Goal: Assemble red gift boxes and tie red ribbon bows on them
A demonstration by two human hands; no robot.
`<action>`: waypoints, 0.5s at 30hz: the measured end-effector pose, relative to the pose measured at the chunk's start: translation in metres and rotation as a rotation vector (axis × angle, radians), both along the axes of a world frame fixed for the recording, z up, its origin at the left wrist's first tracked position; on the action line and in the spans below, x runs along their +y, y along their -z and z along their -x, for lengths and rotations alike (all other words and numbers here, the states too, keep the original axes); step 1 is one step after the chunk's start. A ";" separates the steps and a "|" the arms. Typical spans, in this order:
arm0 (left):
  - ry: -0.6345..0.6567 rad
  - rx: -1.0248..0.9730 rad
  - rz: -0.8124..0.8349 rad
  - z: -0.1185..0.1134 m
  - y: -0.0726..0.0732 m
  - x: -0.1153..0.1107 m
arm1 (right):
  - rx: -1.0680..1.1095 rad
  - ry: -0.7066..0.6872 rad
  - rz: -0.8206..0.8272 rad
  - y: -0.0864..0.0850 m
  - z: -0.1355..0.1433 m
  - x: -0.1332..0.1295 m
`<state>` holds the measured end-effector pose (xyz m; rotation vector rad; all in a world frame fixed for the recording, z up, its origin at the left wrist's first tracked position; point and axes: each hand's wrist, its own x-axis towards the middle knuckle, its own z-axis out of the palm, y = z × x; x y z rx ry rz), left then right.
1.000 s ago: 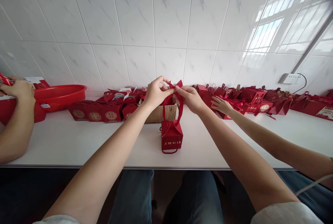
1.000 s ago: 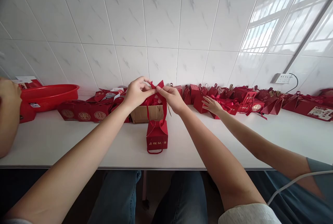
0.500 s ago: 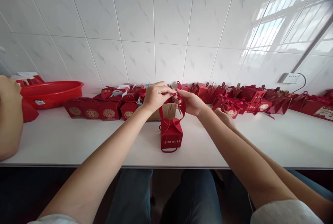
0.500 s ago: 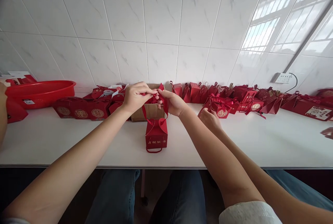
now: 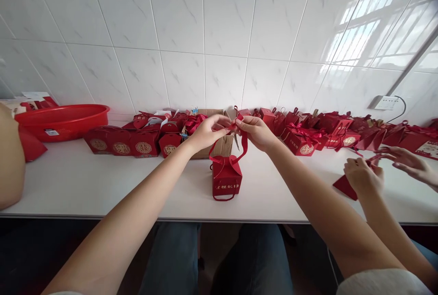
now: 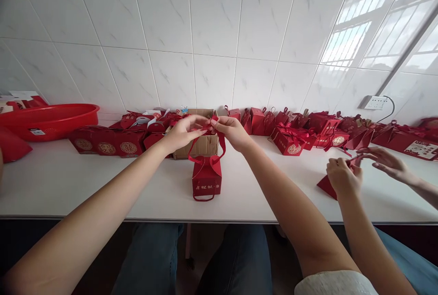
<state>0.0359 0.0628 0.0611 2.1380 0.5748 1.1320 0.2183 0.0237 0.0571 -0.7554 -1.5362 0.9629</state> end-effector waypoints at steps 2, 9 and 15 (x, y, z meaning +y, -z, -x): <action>0.024 0.034 0.088 0.001 0.003 0.002 | -0.056 0.051 -0.080 -0.003 -0.002 -0.004; 0.015 0.005 0.252 0.005 0.002 0.002 | -0.656 0.394 -0.763 -0.003 -0.013 -0.003; -0.006 -0.018 0.272 0.005 0.006 0.004 | -0.816 0.516 -1.051 0.005 -0.013 0.003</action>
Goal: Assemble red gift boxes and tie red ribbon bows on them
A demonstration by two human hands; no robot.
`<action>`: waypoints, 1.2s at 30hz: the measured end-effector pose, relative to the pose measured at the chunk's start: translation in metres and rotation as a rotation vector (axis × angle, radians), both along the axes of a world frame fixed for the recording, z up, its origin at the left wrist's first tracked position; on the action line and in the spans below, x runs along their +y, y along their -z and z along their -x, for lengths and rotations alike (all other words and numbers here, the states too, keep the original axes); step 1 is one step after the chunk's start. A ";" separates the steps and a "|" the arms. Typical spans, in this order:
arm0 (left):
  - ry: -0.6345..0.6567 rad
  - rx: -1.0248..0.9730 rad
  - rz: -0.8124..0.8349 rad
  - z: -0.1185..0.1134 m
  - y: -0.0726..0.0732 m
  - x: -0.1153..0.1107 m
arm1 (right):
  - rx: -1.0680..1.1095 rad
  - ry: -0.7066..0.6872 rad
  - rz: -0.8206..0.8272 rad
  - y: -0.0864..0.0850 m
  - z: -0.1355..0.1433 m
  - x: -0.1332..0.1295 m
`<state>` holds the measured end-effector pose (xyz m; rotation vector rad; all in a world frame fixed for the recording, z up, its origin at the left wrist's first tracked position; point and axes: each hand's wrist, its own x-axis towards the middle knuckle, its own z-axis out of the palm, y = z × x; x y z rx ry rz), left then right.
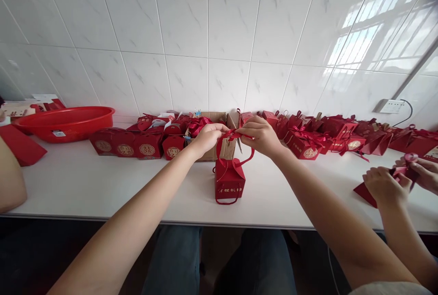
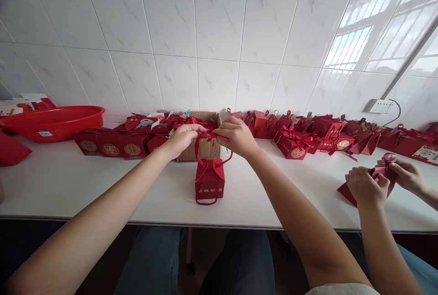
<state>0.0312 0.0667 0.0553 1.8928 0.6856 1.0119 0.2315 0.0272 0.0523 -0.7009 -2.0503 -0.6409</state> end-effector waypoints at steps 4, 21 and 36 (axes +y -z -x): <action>-0.008 -0.015 -0.028 -0.004 0.000 -0.004 | 0.004 0.018 -0.006 0.002 -0.001 0.001; -0.230 -0.128 -0.483 -0.005 0.000 -0.004 | 0.672 -0.155 0.372 0.024 0.000 0.000; -0.522 0.015 -0.667 0.070 0.042 -0.002 | 1.185 0.001 0.752 0.104 -0.047 -0.031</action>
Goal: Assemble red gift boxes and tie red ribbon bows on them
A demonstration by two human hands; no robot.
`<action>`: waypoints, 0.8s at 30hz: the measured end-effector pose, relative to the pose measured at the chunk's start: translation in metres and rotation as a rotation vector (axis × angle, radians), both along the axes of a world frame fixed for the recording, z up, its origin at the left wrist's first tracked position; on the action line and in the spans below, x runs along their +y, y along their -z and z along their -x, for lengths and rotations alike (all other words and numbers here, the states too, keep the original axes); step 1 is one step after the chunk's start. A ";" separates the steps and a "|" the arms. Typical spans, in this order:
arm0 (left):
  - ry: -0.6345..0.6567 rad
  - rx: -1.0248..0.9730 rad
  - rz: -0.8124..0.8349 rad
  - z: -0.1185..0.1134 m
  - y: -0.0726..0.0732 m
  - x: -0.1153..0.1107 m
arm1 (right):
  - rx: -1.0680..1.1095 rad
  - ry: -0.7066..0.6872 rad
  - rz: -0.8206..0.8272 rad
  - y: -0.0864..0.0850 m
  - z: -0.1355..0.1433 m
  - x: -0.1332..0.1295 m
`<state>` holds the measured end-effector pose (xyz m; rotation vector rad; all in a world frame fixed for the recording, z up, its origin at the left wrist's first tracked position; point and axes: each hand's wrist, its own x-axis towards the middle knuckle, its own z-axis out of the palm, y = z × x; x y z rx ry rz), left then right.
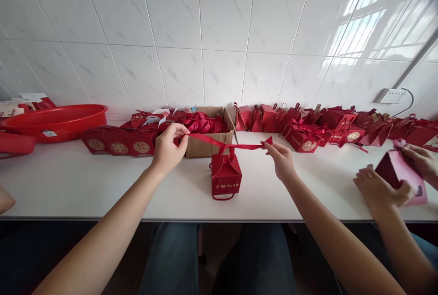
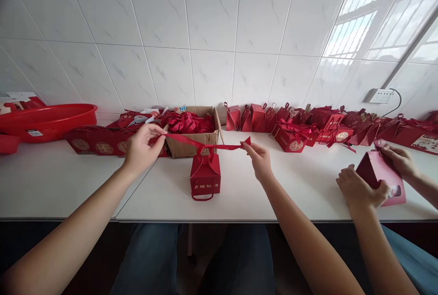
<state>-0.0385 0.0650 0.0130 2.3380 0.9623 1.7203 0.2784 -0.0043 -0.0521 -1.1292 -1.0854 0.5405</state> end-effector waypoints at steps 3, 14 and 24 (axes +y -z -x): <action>-0.075 0.001 0.064 0.024 0.022 0.001 | 0.008 0.054 0.107 0.019 -0.013 -0.012; -0.185 0.181 0.421 0.081 0.084 -0.003 | -0.173 0.211 0.504 0.062 -0.043 -0.044; -0.180 0.236 0.521 0.086 0.099 -0.002 | -0.311 0.268 0.552 0.062 -0.045 -0.049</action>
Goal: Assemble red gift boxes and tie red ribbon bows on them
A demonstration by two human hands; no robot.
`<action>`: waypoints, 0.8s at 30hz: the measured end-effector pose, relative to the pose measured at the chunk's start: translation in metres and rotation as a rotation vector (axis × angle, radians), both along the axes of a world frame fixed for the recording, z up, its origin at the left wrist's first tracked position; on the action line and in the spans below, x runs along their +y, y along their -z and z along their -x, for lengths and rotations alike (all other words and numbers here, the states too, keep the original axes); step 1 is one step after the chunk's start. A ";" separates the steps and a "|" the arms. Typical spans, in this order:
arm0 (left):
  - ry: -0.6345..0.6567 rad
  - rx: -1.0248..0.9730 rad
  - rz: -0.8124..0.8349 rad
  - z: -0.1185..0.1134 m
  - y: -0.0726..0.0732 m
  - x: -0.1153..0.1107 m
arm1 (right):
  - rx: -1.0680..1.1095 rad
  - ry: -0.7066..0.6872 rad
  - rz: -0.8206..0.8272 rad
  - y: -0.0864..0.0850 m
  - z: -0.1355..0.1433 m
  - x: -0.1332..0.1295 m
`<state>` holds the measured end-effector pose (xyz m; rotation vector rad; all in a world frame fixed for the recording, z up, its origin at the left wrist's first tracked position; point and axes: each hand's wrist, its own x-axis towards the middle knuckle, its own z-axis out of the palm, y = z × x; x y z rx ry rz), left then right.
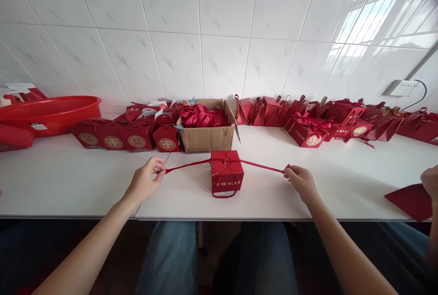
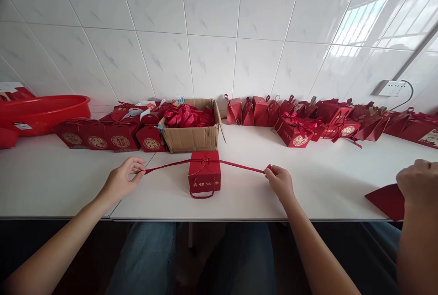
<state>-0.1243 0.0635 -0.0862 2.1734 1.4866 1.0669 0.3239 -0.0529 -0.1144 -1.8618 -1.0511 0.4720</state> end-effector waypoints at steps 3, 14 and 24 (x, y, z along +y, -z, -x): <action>0.018 0.002 0.025 0.002 0.003 0.001 | -0.044 -0.019 0.033 0.001 -0.001 -0.001; 0.103 -0.076 0.053 -0.038 -0.034 -0.016 | -0.222 -0.215 -0.119 -0.046 0.024 0.016; 0.224 -0.223 0.249 -0.149 -0.048 -0.012 | 0.000 -0.950 0.187 -0.080 0.071 0.083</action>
